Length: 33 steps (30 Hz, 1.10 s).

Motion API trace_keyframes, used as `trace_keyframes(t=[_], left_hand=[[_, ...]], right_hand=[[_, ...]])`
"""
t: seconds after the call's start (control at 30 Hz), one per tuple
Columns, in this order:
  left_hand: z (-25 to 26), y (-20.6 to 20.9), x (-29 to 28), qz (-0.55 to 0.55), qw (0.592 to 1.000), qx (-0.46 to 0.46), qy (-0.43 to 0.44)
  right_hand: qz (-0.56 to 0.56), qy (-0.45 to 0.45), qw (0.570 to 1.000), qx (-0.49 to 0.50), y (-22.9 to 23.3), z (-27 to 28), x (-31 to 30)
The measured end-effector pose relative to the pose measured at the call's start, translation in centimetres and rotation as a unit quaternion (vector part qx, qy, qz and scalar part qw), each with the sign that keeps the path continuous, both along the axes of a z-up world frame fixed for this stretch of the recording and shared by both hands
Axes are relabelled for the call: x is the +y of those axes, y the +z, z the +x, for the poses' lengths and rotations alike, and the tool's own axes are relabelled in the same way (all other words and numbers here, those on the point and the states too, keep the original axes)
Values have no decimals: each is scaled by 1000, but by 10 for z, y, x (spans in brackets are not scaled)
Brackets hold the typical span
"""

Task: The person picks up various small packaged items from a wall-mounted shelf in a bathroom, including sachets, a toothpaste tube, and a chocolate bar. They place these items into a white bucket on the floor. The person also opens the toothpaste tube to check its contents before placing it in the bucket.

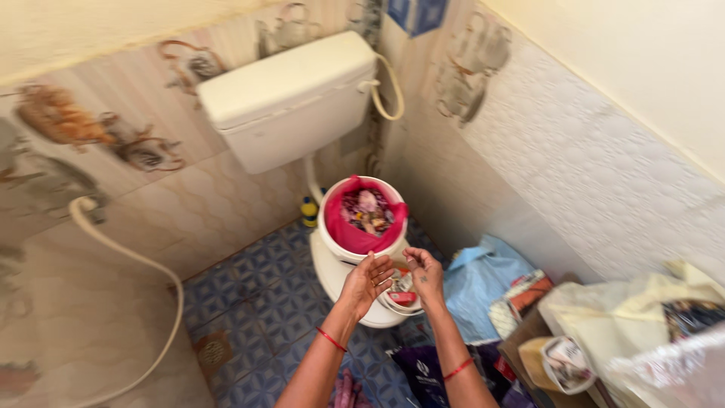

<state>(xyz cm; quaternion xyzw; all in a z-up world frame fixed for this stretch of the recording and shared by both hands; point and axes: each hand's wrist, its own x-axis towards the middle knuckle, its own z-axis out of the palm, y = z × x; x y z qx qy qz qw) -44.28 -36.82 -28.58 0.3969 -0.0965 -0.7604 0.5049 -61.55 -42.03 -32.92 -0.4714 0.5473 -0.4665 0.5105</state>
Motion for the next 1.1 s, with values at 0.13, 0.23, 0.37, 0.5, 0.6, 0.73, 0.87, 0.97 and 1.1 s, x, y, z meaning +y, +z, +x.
trace_keyframes(t=[0.13,0.23,0.37,0.5,0.6,0.73,0.87,0.97,1.1], left_hand=[[38,17,7,-11,999,-2,47],[75,30,17,-23,995,-9,97],[133,62,34,-43,986,-23,161],[192,102,58,-89,970,-39,223],[237,129,80,-98,957,-52,269],[296,154,113,-144,925,-61,347],[349,178,146,-172,890,-80,415],[377,197,167,-187,868,-83,452],[404,215,187,-197,840,-101,496]], right_hand=[[-31,61,997,-33,38,42,6],[-72,115,991,-11,71,79,12],[-61,157,985,-30,110,147,17],[-79,214,973,-33,135,219,23],[-85,265,957,-76,152,273,32],[-65,317,940,-105,173,349,53],[-76,374,910,-162,185,418,81],[-80,399,898,-166,195,463,99],[-73,434,885,-156,205,508,121]])
